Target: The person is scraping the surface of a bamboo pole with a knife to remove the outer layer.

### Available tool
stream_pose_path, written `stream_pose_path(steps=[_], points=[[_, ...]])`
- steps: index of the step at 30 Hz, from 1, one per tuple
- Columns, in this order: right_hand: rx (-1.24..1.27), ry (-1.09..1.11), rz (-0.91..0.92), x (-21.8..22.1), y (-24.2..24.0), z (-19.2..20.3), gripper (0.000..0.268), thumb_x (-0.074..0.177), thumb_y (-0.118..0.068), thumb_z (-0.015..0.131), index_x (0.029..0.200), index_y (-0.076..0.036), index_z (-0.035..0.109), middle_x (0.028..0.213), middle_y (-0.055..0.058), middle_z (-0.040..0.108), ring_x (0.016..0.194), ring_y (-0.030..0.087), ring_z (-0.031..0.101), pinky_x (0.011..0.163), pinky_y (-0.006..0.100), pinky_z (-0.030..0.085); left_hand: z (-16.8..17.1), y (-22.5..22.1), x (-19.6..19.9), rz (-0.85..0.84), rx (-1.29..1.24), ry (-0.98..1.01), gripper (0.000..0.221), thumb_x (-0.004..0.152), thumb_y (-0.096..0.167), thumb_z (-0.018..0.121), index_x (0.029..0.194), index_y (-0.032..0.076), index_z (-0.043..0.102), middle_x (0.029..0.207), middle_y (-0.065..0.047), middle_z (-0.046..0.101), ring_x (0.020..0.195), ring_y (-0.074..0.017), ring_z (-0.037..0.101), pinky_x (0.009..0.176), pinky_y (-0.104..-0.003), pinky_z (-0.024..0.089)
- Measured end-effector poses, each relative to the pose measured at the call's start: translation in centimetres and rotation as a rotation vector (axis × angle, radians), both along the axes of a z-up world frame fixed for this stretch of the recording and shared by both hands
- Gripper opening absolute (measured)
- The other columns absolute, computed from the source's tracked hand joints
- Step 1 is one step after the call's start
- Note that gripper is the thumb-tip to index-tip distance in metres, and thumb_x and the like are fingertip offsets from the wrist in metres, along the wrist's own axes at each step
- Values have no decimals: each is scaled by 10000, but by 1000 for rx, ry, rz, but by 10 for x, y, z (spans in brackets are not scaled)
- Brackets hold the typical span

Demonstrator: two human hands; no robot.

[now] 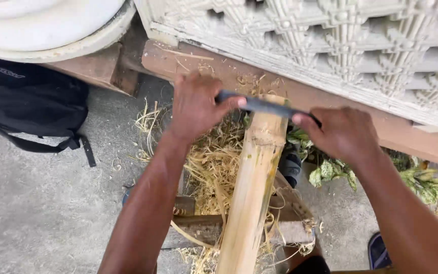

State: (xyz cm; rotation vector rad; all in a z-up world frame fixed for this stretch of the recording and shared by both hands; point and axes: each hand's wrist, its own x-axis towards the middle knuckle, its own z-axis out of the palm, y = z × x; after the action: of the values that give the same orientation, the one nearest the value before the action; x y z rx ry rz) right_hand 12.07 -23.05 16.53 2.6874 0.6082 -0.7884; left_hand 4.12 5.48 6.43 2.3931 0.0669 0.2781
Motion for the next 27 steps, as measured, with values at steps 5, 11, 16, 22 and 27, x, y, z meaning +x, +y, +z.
stream_pose_path(steps=[5,11,16,22,27], points=[[-11,-17,25,-23,-9,1,743,960,-751,220,714,-179,626,451,-1,462,422,170,483,442,384,433,7,-13,-23,-53,34,-26,600,903,724,576,724,156,652,669,-14,566,690,-197,494,793,-440,367],[-24,136,-162,-6,7,2,751,982,-740,227,696,-151,597,485,-28,429,408,144,424,395,368,424,15,-9,-13,-65,71,99,613,847,747,611,670,160,628,630,-10,566,669,-198,485,747,-418,368],[-19,94,-90,-29,-8,-5,628,922,-734,273,775,-258,655,461,-2,471,404,170,444,422,373,392,18,-2,-9,-112,145,-19,603,870,719,604,618,171,624,582,-2,540,632,-202,476,745,-417,364],[85,193,-321,-42,-22,-11,683,996,-709,259,788,-173,628,470,-13,501,413,181,539,401,422,443,28,-20,-20,-147,212,112,639,862,751,605,641,151,611,588,-30,553,667,-226,501,707,-415,355],[397,-189,67,-34,-30,-10,713,962,-697,350,673,-145,695,453,36,469,425,246,503,437,454,436,22,-24,-23,-140,151,-51,603,837,731,629,641,161,624,629,-15,593,693,-209,521,745,-435,347]])
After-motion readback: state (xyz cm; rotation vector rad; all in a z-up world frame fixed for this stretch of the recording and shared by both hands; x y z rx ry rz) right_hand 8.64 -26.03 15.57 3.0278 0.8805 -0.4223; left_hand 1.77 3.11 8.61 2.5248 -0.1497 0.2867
